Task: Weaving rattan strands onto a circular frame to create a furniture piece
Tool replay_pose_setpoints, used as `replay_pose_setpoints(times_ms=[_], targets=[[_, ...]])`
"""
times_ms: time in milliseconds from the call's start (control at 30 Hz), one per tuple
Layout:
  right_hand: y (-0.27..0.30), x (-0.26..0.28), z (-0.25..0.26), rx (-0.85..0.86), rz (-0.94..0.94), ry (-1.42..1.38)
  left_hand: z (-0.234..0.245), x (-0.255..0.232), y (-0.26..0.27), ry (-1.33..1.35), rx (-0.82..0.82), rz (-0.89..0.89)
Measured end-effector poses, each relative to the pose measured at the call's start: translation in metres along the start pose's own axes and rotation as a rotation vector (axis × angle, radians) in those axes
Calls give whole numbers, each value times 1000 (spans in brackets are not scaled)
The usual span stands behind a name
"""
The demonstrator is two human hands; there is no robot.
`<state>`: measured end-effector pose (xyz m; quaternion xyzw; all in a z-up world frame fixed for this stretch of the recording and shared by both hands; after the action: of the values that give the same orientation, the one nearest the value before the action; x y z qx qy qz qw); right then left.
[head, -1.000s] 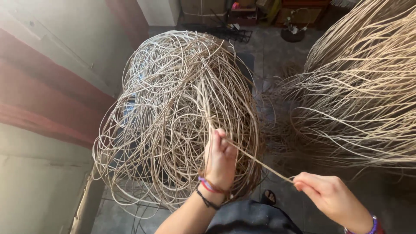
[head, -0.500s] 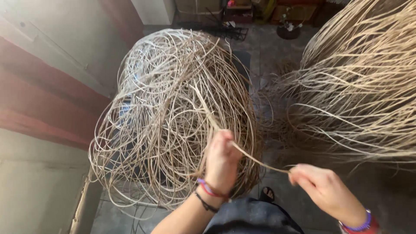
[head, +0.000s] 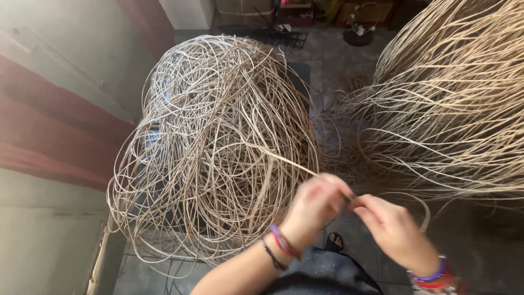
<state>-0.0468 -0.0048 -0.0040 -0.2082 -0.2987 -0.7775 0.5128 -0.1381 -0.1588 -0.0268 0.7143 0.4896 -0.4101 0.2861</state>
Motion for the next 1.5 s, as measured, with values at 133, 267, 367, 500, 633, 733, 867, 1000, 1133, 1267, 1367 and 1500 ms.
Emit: replay_pose_setpoints(times_ms=[133,267,367,500,633,733,867,1000,1133,1267,1367,1500], targets=[[4,-14,9,-26,-13,57,-3,10,0,176,127,16],[8,-50,19,48,-127,55,21,-2,-16,258,9,-72],[3,-47,-6,120,-180,-261,-23,4,6,-159,303,73],[1,2,-6,71,94,-356,-52,48,36,-305,666,-56],[10,4,2,55,-33,-623,-69,77,58,-640,931,225],[33,-21,19,-53,-127,-627,-95,75,63,-253,847,343],[83,-63,42,-156,-271,-563,-96,100,45,375,19,660],[143,-133,73,-282,-370,-584,-94,140,12,561,-123,450],[199,-237,102,-540,-731,233,-148,127,24,363,84,222],[205,-273,118,-508,-901,231,-255,129,121,-106,941,89],[179,-235,133,-453,-515,-618,-287,180,196,-247,1391,-9],[205,-253,152,-452,-503,-868,-319,223,211,-331,1546,-7]])
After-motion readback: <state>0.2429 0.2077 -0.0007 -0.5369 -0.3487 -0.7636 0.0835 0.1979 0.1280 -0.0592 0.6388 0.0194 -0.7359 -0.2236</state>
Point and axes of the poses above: each hand's wrist, its own y-axis away from the middle knuckle, its own z-axis out of the back of the hand, x = y × z, the point moved 8 cm from there along -y, towards the middle knuckle, and after that the axes turned 13 degrees about -z, right-handed, at the moved point
